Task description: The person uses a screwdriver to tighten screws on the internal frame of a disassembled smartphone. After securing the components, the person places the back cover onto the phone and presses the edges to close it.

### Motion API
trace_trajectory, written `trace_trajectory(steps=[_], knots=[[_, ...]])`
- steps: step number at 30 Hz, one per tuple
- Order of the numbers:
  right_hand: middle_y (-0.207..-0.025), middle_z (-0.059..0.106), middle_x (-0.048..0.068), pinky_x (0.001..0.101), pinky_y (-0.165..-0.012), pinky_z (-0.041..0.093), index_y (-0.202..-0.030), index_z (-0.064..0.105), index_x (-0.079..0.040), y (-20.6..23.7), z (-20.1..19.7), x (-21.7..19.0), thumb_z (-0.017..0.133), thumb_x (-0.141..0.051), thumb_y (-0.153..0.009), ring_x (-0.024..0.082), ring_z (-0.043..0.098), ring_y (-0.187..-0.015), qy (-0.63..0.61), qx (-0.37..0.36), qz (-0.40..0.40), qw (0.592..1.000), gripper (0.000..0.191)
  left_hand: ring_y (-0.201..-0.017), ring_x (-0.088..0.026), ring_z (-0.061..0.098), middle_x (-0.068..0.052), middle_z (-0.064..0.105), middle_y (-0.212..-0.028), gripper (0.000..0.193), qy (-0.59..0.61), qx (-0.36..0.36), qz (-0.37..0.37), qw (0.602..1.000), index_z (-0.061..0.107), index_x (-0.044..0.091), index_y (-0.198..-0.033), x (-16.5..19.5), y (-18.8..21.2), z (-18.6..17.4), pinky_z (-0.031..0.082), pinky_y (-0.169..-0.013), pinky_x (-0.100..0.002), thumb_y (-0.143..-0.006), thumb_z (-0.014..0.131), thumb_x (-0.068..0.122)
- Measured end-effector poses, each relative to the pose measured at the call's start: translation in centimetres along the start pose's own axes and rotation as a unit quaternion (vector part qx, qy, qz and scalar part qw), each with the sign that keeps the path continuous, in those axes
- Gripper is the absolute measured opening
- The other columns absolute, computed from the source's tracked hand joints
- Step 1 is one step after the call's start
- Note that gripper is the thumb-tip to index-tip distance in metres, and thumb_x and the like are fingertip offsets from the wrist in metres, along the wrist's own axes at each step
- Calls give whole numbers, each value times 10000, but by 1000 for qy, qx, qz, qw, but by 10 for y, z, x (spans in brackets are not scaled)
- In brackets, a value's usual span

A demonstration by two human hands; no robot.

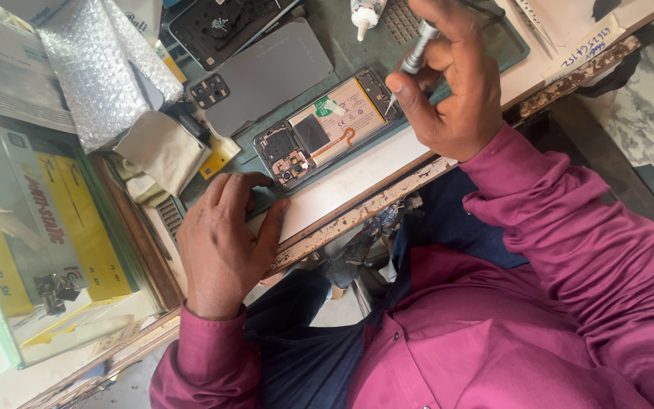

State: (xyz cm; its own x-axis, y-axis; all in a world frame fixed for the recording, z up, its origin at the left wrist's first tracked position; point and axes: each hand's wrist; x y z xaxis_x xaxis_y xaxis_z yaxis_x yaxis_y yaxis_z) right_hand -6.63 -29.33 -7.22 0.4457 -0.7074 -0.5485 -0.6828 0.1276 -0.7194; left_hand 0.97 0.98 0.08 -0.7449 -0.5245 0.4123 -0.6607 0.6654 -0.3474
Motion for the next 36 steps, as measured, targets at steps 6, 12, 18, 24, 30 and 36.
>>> trace_trajectory(steps=[6,12,18,24,30,36], knots=[[-947,680,68,192,-728,515,-1610,284,-79,-1,1,-4,732,-122,-1192,82,662,-832,18,-1,-12,1000,614,-748,-270,664,-75,636,-842,232,4,4,5,1000,697,91,-1021,0,1,1,491,-638,-390,-863,815,212],[-997,697,84,207,-714,560,-1577,310,-20,-6,20,-22,732,-129,-1130,104,696,-825,1,-1,-26,1000,624,-735,-261,651,-67,624,-834,235,11,16,11,1000,693,91,-1025,-2,0,3,487,-630,-383,-862,817,205],[-1244,700,191,261,-825,625,-1551,305,-5,-19,51,-43,720,-154,-1116,177,773,-981,-59,-35,-92,993,619,-711,-252,635,-63,602,-807,235,32,15,1,999,693,93,-1032,-4,2,3,480,-625,-383,-856,816,187],[-1074,759,101,249,-827,636,-1571,308,-56,-34,56,-45,754,-169,-1130,158,794,-964,-66,-56,-53,995,637,-718,-258,637,-71,599,-809,240,50,12,8,999,687,83,-1034,-4,1,1,482,-633,-388,-849,809,176],[-1022,766,78,247,-822,644,-1554,322,-79,-39,60,-40,768,-176,-1112,165,800,-970,-59,-82,-57,993,635,-750,-270,664,-76,630,-835,236,45,10,-3,999,681,81,-1026,0,3,2,499,-650,-394,-853,802,186],[-1047,759,91,239,-776,640,-1588,335,-78,-38,61,-41,765,-165,-1096,159,796,-916,-57,-85,-55,993,659,-764,-271,676,-77,645,-859,238,42,11,3,999,681,85,-1026,0,2,2,506,-654,-395,-849,798,194]])
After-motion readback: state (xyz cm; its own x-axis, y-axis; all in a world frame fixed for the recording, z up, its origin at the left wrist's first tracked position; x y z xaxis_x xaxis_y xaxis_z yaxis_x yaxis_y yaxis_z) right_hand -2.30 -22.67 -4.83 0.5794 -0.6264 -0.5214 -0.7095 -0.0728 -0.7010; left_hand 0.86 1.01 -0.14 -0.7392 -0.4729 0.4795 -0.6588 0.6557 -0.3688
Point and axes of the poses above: each hand's wrist, its own y-axis away from the middle knuckle, its own z-axis out of the palm, x = y × z
